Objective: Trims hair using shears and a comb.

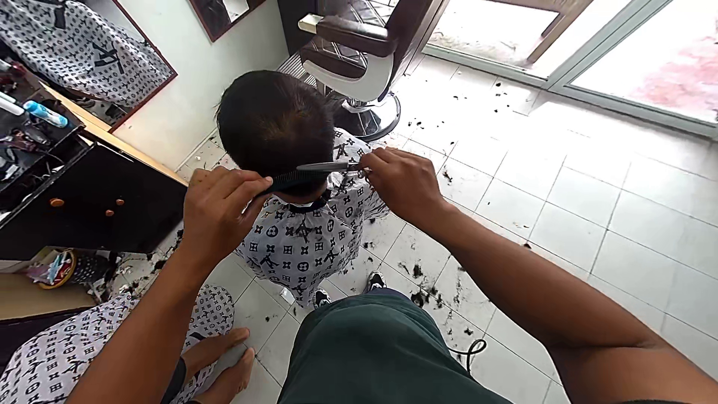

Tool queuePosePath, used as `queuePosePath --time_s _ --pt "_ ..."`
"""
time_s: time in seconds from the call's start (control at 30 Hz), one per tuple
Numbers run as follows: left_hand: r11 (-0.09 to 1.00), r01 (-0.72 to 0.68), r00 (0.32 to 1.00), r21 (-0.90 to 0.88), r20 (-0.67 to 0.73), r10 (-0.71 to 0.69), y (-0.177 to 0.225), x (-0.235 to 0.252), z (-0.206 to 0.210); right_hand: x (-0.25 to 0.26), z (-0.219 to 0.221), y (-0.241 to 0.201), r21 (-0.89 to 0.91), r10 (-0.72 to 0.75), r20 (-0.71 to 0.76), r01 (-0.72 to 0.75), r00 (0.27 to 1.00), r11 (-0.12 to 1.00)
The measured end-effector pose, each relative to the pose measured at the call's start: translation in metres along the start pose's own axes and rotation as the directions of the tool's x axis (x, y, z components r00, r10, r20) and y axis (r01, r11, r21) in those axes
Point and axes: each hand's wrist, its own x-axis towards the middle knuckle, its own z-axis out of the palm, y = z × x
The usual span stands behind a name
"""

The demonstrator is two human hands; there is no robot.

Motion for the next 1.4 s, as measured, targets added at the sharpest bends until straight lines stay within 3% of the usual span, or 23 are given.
queuePosePath --time_s 0.07,0.13,0.37,0.53,0.67,0.73,0.83,0.87,0.93,1.0,1.07,1.13,1.2,1.23,1.27,1.3,1.33,1.37,1.4 --pt "1.000 -0.022 0.989 -0.011 0.146 0.024 -0.007 -0.006 0.005 -0.005 -0.012 0.011 0.038 0.069 0.049 -0.071 0.996 0.997" --pt "0.999 0.019 0.980 -0.049 0.200 -0.009 -0.013 -0.009 0.010 -0.005 -0.023 0.023 0.021 0.105 0.122 -0.109 0.987 0.994" --pt "0.941 0.293 0.956 -0.171 0.024 -0.293 -0.009 0.026 -0.013 0.026 -0.043 0.038 -0.044 -0.063 0.248 0.076 0.967 0.996" --pt "0.972 0.213 0.975 -0.096 -0.038 -0.217 -0.008 0.036 -0.021 0.059 -0.046 0.027 -0.089 -0.173 0.228 0.198 0.958 0.976" --pt "0.976 0.204 0.973 -0.071 -0.091 -0.210 -0.008 0.037 -0.017 0.070 -0.050 0.007 -0.019 -0.149 0.237 0.158 0.960 0.987" --pt "0.922 0.352 0.912 -0.162 -0.165 -0.377 -0.012 0.034 -0.021 0.062 -0.052 0.010 0.075 -0.096 0.188 0.083 0.977 0.994" --pt "0.764 0.469 0.742 -0.444 -0.271 -0.613 -0.013 0.018 -0.023 0.034 -0.055 0.030 0.206 0.085 0.132 -0.111 0.988 0.972" --pt "0.766 0.469 0.762 -0.440 -0.236 -0.603 -0.004 0.009 -0.017 0.022 -0.053 0.037 0.238 0.158 0.136 -0.187 0.978 0.953" --pt "0.840 0.381 0.885 -0.387 -0.111 -0.452 0.016 -0.004 0.009 -0.001 -0.045 0.050 0.293 0.267 0.132 -0.295 0.955 0.910" --pt "0.873 0.354 0.923 -0.337 -0.028 -0.385 0.023 -0.008 0.033 -0.023 -0.034 0.060 0.324 0.336 0.129 -0.360 0.933 0.875" --pt "0.798 0.490 0.843 -0.352 -0.043 -0.536 0.013 -0.001 0.034 -0.038 -0.024 0.065 0.353 0.420 0.158 -0.448 0.894 0.821" --pt "0.632 0.602 0.669 -0.488 -0.125 -0.733 -0.009 0.012 0.031 -0.048 -0.018 0.065 0.376 0.490 0.202 -0.529 0.848 0.761" --pt "0.451 0.580 0.481 -0.679 -0.161 -0.862 -0.032 0.019 0.030 -0.059 -0.012 0.066 0.394 0.534 0.224 -0.577 0.815 0.716" --pt "0.403 0.553 0.419 -0.729 -0.175 -0.891 -0.038 0.019 0.030 -0.065 -0.008 0.067 0.392 0.546 0.237 -0.593 0.804 0.703" --pt "0.426 0.552 0.425 -0.717 -0.197 -0.883 -0.036 0.017 0.029 -0.072 -0.005 0.068 0.388 0.554 0.248 -0.606 0.794 0.695" --pt "0.519 0.582 0.506 -0.626 -0.221 -0.834 -0.025 0.015 0.026 -0.080 -0.002 0.069 0.382 0.568 0.259 -0.623 0.781 0.683" --pt "0.664 0.584 0.634 -0.467 -0.249 -0.732 -0.011 0.013 0.023 -0.087 0.001 0.069 0.377 0.586 0.267 -0.643 0.765 0.667" --pt "0.826 0.500 0.787 -0.261 -0.260 -0.559 0.002 0.013 0.021 -0.094 0.003 0.070 0.378 0.604 0.272 -0.661 0.749 0.648" --pt "0.942 0.331 0.913 -0.049 -0.235 -0.333 0.011 0.016 0.019 -0.100 0.005 0.071 0.380 0.620 0.277 -0.677 0.734 0.631"
